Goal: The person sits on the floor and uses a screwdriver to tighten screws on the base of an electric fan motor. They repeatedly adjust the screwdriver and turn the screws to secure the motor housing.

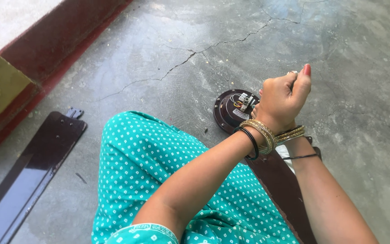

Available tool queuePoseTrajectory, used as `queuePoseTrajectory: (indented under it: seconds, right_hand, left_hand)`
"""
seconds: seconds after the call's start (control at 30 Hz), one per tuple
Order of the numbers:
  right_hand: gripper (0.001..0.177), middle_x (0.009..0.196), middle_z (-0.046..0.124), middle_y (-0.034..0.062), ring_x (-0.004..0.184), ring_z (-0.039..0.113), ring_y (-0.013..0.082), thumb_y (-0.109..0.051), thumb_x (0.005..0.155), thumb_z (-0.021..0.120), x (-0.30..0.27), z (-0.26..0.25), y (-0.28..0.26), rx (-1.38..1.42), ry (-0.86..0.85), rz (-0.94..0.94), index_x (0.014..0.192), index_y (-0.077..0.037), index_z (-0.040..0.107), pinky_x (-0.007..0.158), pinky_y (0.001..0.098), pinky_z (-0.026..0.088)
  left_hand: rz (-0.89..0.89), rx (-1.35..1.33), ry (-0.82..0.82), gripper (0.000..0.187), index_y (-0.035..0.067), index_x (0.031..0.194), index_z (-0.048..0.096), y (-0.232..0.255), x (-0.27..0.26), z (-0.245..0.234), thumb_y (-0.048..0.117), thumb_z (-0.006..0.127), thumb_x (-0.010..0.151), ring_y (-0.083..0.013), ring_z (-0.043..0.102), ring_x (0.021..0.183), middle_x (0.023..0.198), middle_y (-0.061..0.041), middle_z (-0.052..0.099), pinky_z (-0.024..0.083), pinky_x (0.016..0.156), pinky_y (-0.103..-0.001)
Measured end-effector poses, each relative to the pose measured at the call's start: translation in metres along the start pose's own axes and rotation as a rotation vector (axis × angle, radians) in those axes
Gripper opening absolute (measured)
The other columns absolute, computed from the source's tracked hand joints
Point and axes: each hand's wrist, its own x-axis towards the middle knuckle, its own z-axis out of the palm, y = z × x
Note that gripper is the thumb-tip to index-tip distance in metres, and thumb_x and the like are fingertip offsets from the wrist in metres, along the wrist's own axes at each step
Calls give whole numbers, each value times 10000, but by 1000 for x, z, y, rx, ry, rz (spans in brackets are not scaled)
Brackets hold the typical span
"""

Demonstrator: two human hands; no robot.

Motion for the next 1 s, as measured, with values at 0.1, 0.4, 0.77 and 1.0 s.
queuePoseTrajectory:
  seconds: [0.1, 0.4, 0.77, 1.0]
  right_hand:
    - [327, 583, 426, -30, 509, 438, 108, -398, 1124, 460, -1, 6, -7, 72, 13, 53, 965, -113, 473, 538, 288, 437]
    - [378, 895, 614, 0, 696, 635, 139, -476, 1046, 452, -6, 4, 5, -159, 274, -147, 1156, -120, 514, 634, 338, 570]
    - [352, 1244, 566, -10, 1177, 560, 91, -312, 1088, 547, -34, 23, -5, -215, 331, -357, 1370, -107, 494, 981, 297, 487]
    - [298, 1294, 611, 103, 1205, 614, 168, -243, 1115, 463, -62, 85, -78, -436, 638, -440, 1318, -45, 555, 1035, 350, 513]
  left_hand:
    - [-16, 4, 4, 479, 32, 679, 627, -3, 2, 2, 349, 534, 1026, -138, 501, 461, 522, -82, 561, 405, 475, -319]
    - [2, -89, -119, 484, 26, 731, 645, -13, 4, -6, 360, 517, 1057, -68, 540, 567, 565, -32, 560, 453, 547, -262]
    - [-154, -305, -480, 556, 37, 639, 532, -17, 18, -3, 369, 522, 1084, -49, 416, 573, 584, 29, 470, 351, 517, -253]
    - [-180, -532, -546, 443, 24, 722, 576, -28, 34, -15, 312, 491, 1049, -65, 440, 542, 611, 20, 505, 343, 511, -238]
